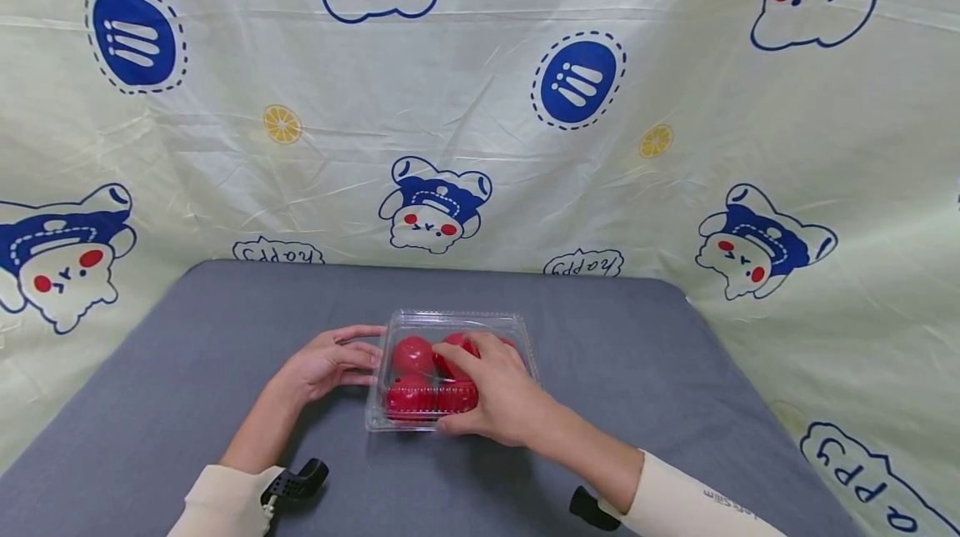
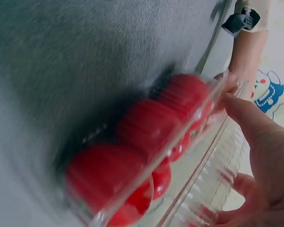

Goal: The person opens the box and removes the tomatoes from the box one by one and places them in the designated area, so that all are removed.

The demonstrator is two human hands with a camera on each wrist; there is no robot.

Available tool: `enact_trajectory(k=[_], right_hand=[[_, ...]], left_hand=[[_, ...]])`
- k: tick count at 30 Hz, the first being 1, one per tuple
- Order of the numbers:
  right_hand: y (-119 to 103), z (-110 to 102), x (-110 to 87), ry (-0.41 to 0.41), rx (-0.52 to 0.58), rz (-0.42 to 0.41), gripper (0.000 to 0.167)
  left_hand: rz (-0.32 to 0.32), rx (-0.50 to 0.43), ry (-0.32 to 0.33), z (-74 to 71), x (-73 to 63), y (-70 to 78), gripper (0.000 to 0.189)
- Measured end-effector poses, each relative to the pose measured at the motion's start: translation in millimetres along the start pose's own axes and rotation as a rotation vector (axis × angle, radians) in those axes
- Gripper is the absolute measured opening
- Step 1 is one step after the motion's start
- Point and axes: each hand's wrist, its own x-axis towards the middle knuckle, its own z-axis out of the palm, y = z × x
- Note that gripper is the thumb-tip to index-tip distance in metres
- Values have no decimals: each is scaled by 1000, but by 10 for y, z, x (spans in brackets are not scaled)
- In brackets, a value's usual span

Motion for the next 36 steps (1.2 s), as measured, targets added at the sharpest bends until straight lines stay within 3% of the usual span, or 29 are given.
enact_trajectory(k=[9,15,24,36], right_hand=[[120,-211,-98,28,0,118,90],[189,-302,-125,39,-26,135,86],[300,-399,-159,94,0,119,77],[421,-508,-234,209,-38,22,65]], left_hand=[[-2,55,16,-3,-9,11,58],[3,67,-3,-11,-28,15,62],[-12,69,0,13,-26,62,66],[-30,100,48,62,-24,79,70]])
